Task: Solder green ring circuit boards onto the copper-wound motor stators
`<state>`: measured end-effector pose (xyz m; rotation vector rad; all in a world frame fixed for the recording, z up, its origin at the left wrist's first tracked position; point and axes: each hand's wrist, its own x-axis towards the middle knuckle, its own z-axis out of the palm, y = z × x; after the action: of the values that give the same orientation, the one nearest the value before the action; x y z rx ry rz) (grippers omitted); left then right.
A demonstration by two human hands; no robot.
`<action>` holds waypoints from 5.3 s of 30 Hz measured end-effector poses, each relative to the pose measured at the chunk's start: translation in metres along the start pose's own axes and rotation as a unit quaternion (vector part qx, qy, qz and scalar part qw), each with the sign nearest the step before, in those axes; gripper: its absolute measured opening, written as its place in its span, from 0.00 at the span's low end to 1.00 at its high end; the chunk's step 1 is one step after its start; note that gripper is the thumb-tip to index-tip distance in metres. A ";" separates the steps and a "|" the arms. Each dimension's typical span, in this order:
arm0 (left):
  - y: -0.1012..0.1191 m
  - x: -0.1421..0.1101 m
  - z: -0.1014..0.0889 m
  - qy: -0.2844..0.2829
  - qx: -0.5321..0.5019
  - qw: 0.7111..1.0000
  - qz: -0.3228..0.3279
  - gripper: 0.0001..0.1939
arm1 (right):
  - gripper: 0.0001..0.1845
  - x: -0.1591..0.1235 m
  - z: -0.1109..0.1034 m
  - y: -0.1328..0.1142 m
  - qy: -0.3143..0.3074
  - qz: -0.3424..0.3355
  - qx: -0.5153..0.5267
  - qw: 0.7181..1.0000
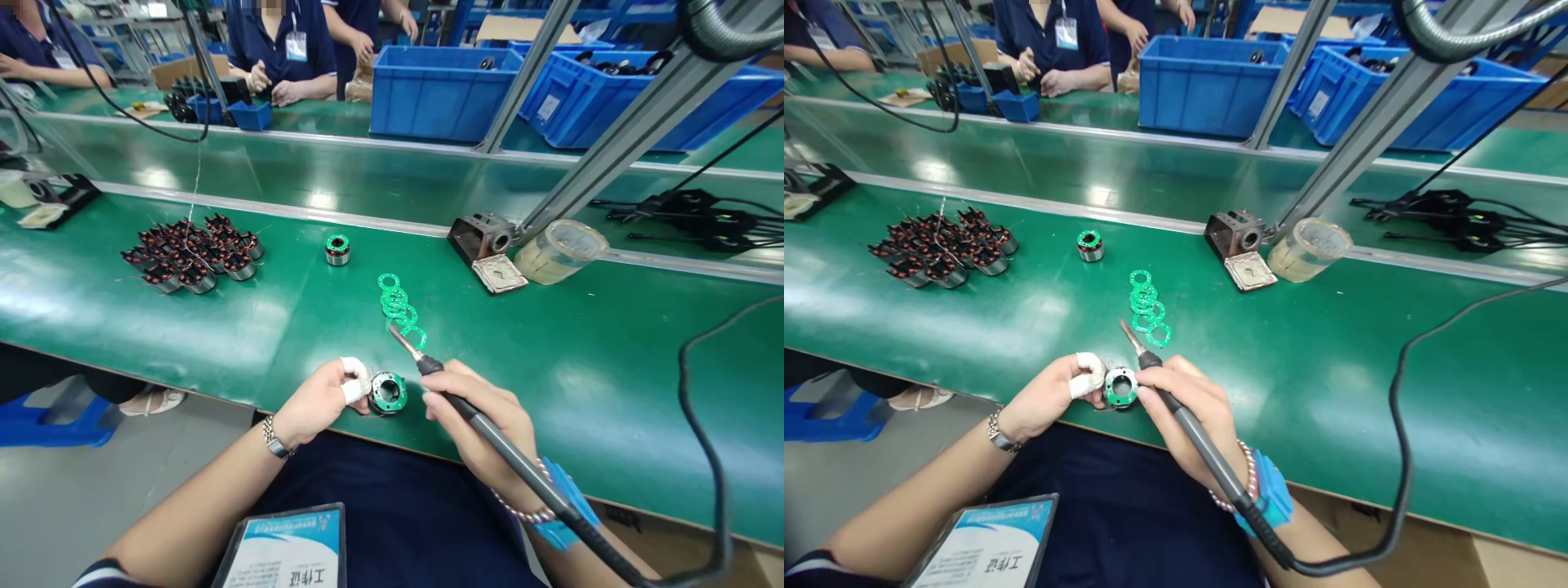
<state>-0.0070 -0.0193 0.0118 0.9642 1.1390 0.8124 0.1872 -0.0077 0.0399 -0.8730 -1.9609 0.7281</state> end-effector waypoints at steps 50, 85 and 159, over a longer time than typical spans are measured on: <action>-0.018 -0.015 0.014 0.072 -0.149 0.986 -0.006 0.13 | 0.17 -0.019 0.036 0.020 -0.013 -0.042 -0.111 0.993; -0.008 -0.007 0.001 0.005 -0.086 0.996 -0.017 0.09 | 0.09 0.012 0.027 0.012 -0.062 -0.069 -0.028 0.995; -0.015 0.009 -0.030 0.032 0.632 0.570 0.523 0.15 | 0.13 -0.008 0.025 0.028 -0.068 -0.108 -0.093 0.987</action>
<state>-0.0329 -0.0108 -0.0088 3.0586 1.0459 0.8231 0.1770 -0.0019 0.0037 -0.7199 -2.2308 0.4946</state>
